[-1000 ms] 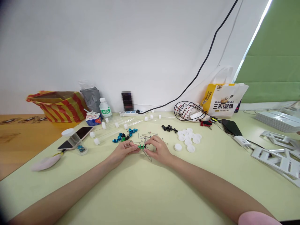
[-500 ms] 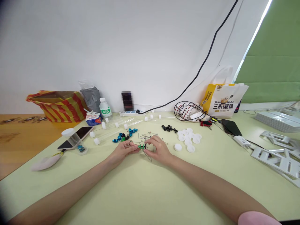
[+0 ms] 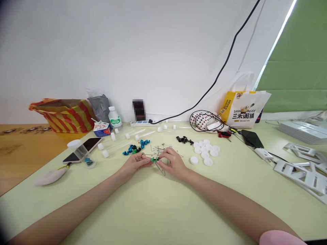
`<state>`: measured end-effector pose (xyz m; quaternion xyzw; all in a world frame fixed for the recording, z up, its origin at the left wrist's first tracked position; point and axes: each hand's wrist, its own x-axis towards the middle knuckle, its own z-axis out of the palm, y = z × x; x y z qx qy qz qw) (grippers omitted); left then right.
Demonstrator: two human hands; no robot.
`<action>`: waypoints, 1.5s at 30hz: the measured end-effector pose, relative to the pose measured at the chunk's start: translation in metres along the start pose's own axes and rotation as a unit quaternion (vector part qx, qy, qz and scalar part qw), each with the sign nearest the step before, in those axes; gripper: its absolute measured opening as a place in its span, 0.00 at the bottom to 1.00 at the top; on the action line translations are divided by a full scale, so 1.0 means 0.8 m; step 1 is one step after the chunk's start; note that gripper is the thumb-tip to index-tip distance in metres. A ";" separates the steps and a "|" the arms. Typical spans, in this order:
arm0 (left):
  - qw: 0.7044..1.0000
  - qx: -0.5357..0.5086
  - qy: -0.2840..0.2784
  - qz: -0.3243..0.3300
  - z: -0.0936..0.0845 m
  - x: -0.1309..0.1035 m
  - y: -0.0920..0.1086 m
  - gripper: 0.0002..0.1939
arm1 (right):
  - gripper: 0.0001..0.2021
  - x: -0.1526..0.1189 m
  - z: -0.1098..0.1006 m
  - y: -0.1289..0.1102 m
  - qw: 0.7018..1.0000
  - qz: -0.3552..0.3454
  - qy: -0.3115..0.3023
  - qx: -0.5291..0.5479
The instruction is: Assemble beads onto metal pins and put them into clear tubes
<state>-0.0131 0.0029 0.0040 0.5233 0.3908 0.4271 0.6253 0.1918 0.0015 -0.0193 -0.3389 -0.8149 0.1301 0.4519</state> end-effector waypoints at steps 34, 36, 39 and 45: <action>1.000 0.002 -0.001 0.000 -0.002 0.001 -0.002 0.13 | 0.11 0.002 -0.003 -0.006 1.000 0.005 -0.009 -0.002; 1.000 0.002 -0.003 -0.001 -0.002 0.001 -0.001 0.13 | 0.11 0.002 -0.003 -0.006 1.000 0.005 -0.009 -0.002; 1.000 0.001 -0.006 -0.005 -0.002 0.002 -0.001 0.13 | 0.10 0.002 -0.003 -0.006 1.000 0.000 -0.004 -0.001; 1.000 -0.003 -0.011 -0.009 -0.003 0.003 -0.002 0.13 | 0.08 0.002 -0.003 -0.006 1.000 -0.005 -0.002 -0.003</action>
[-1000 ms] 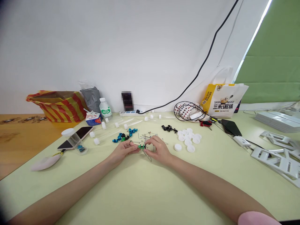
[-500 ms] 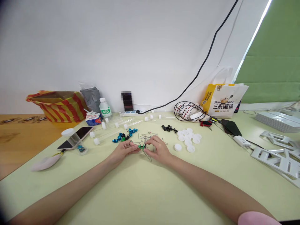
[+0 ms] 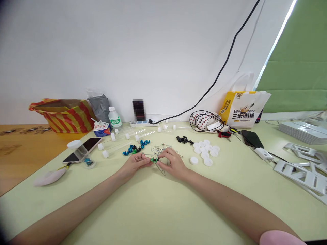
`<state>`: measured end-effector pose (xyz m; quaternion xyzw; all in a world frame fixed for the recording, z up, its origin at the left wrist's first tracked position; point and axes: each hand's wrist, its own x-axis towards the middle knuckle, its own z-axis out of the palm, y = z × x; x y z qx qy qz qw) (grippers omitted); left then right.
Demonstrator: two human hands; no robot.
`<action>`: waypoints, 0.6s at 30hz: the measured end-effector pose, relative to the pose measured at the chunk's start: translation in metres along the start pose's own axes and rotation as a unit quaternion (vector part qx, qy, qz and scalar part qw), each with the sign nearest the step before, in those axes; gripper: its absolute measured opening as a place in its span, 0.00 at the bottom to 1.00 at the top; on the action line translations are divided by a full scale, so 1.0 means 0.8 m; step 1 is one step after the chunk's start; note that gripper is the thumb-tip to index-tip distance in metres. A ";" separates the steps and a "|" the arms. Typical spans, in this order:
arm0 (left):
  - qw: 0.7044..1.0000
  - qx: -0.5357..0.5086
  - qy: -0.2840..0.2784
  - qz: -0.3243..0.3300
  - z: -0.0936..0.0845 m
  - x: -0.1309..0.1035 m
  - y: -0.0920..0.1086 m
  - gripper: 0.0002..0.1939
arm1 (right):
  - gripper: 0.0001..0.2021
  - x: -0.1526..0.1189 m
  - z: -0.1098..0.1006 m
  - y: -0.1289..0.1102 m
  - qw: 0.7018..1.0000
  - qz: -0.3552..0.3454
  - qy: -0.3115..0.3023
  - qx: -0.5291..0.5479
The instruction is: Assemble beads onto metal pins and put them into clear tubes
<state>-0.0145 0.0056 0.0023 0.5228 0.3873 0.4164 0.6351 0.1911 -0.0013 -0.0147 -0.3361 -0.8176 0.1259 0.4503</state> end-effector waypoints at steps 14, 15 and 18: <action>1.000 -0.002 0.001 0.003 -0.002 0.001 -0.002 0.12 | 0.09 -0.001 0.000 0.001 1.000 0.009 -0.002 0.002; 1.000 -0.002 0.001 0.006 -0.002 0.001 -0.002 0.12 | 0.09 -0.001 0.000 0.001 1.000 0.010 -0.004 0.003; 1.000 0.000 -0.001 0.009 -0.001 0.000 -0.003 0.12 | 0.09 -0.001 0.000 0.000 1.000 0.013 -0.007 0.005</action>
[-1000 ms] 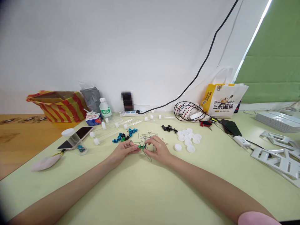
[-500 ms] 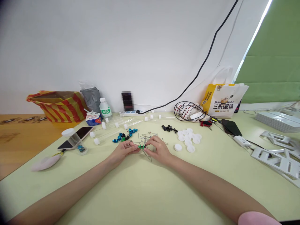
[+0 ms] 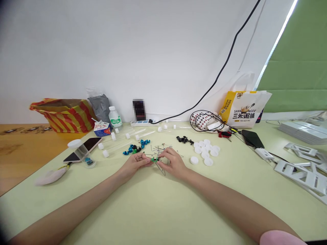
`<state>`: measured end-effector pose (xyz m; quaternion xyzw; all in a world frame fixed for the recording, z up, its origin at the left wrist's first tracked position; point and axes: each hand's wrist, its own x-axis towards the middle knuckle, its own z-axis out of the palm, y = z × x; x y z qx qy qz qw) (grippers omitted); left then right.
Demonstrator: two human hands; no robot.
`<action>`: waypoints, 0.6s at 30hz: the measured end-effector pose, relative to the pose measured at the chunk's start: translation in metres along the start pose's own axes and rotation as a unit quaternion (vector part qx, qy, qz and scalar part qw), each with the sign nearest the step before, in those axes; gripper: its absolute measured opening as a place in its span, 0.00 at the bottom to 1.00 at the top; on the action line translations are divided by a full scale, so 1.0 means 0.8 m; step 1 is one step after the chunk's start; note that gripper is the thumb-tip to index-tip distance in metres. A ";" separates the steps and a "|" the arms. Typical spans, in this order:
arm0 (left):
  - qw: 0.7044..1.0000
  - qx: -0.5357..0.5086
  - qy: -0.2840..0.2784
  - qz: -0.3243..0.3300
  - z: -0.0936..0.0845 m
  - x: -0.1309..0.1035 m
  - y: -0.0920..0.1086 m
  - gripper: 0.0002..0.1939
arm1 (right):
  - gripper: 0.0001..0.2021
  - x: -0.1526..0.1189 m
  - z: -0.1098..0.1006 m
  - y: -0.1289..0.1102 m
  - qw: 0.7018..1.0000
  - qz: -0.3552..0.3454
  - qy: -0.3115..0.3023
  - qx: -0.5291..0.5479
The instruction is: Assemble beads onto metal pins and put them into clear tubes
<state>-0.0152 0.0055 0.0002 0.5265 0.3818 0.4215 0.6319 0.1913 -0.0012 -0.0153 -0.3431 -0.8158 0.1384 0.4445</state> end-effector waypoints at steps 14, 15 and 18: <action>1.000 0.005 -0.004 0.002 0.001 -0.001 0.000 0.13 | 0.07 0.000 0.001 0.001 1.000 -0.006 -0.001 -0.012; 1.000 0.005 -0.006 0.002 0.000 0.000 0.000 0.13 | 0.08 0.000 0.000 0.001 1.000 -0.006 -0.001 -0.012; 1.000 0.006 -0.009 0.006 -0.001 0.000 -0.001 0.13 | 0.09 0.000 -0.001 0.000 1.000 -0.004 -0.004 -0.011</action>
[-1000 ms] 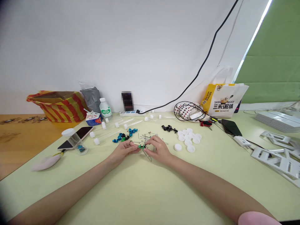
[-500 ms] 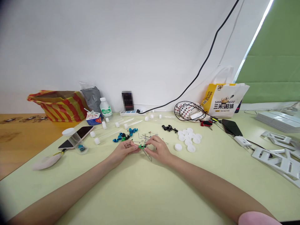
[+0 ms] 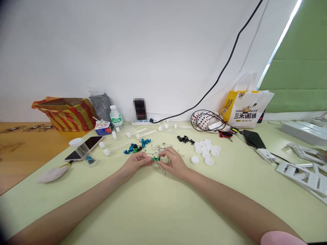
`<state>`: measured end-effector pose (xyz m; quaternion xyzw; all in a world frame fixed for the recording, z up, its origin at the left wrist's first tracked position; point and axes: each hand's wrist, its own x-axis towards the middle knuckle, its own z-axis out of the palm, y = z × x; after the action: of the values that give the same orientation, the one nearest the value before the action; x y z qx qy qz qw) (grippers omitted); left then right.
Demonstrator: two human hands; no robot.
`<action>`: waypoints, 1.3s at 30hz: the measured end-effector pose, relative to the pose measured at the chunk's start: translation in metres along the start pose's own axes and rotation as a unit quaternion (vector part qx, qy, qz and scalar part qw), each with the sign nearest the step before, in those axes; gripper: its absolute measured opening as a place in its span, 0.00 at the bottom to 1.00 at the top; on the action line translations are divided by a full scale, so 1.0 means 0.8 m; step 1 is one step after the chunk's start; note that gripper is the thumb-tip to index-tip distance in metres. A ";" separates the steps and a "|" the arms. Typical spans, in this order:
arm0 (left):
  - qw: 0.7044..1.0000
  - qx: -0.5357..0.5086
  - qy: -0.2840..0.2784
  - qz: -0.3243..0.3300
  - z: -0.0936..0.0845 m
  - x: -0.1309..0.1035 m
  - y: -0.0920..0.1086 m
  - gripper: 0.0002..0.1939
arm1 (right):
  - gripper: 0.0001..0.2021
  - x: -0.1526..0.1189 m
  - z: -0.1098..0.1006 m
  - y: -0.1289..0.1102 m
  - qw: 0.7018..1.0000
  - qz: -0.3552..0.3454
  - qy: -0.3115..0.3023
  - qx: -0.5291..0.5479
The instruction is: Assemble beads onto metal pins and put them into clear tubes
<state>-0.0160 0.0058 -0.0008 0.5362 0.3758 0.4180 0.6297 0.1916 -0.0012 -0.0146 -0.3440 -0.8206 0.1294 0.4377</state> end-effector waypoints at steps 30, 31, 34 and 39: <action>0.999 0.036 0.005 0.026 0.007 -0.006 0.006 0.13 | 0.05 0.002 0.000 0.000 1.000 -0.006 -0.026 -0.003; 0.999 0.039 0.005 0.026 0.006 -0.006 0.006 0.13 | 0.06 0.002 0.000 0.000 1.000 -0.007 -0.021 -0.008; 0.997 0.069 0.016 0.035 0.006 -0.005 0.006 0.13 | 0.12 0.001 0.000 0.000 0.999 -0.023 -0.001 -0.043; 0.982 0.161 0.039 0.096 0.018 -0.012 0.004 0.10 | 0.09 -0.006 0.006 0.000 0.979 -0.105 0.012 -0.175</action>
<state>-0.0064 -0.0080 0.0051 0.6476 0.4092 0.4308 0.4771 0.1894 -0.0041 -0.0204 -0.3283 -0.8568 -0.0671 0.3919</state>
